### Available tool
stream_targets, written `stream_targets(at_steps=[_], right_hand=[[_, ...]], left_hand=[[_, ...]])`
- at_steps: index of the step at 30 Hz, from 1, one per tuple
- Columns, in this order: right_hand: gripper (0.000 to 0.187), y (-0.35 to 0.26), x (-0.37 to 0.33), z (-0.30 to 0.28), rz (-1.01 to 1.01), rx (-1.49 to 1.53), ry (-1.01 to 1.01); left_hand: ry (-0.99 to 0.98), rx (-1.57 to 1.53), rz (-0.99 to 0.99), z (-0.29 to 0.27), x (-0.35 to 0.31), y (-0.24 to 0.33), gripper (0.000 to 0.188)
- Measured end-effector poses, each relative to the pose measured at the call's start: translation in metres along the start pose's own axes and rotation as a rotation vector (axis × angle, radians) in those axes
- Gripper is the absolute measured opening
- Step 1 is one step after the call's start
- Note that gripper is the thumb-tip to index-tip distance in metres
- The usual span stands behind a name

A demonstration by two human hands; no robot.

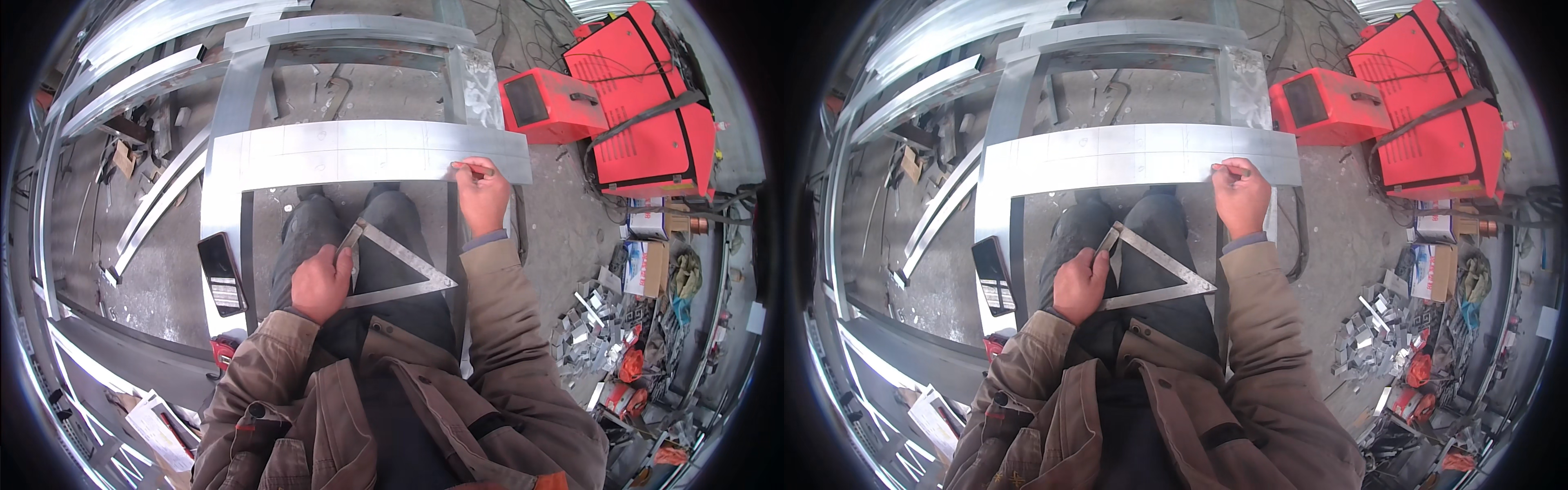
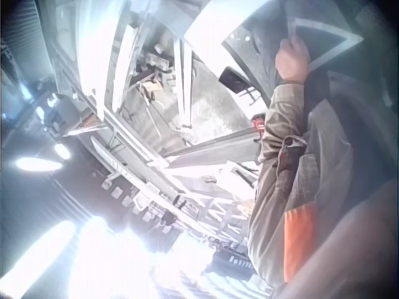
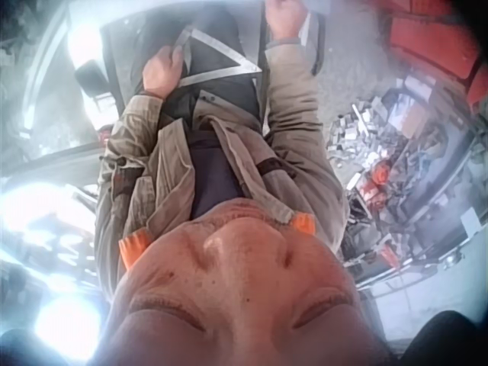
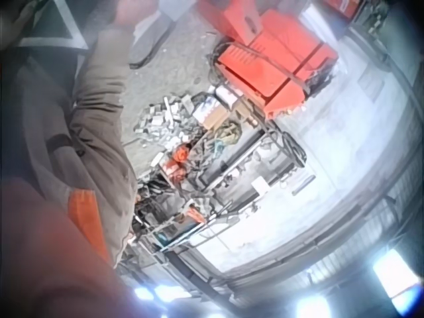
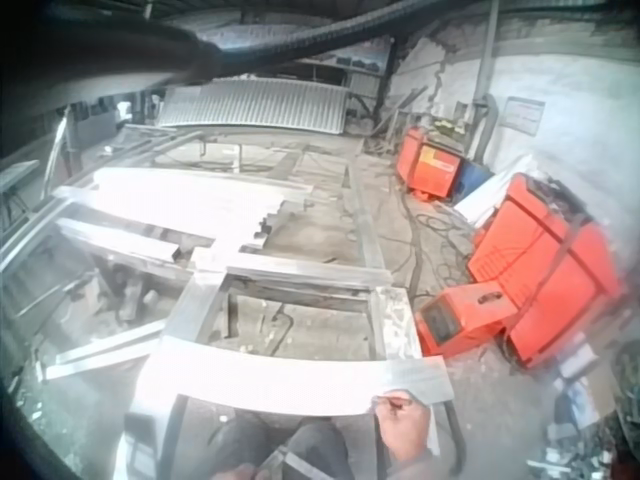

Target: The person sits on the floor and uses a tape measure and a set square to measure and mark a long aluminum profile. They then pick up a second profile, align it with the first, and mark it as well.

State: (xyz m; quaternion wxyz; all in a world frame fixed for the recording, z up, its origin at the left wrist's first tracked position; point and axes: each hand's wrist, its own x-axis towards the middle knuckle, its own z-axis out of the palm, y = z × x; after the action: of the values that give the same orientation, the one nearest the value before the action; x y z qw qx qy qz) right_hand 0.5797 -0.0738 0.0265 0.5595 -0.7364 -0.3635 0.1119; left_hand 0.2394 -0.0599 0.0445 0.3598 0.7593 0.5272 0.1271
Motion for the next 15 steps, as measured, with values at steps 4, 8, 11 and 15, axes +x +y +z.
stream_targets(at_steps=[4, 8, 11, 15], right_hand=[[0.008, 0.003, 0.002, 0.0, -0.013, -0.048, 0.039], [0.006, -0.001, 0.004, 0.0, -0.031, -0.056, 0.022], [0.006, -0.01, 0.006, -0.005, -0.032, -0.079, -0.03], [0.007, -0.02, 0.016, -0.011, -0.056, -0.152, -0.121]], left_hand=[[-0.004, -0.001, -0.004, 0.001, 0.0, 0.0, 0.042], [-0.007, -0.001, -0.004, 0.0, 0.001, 0.001, 0.041], [-0.021, 0.0, -0.014, -0.002, 0.002, 0.004, 0.041], [-0.013, -0.01, -0.004, -0.002, 0.001, 0.003, 0.042]])
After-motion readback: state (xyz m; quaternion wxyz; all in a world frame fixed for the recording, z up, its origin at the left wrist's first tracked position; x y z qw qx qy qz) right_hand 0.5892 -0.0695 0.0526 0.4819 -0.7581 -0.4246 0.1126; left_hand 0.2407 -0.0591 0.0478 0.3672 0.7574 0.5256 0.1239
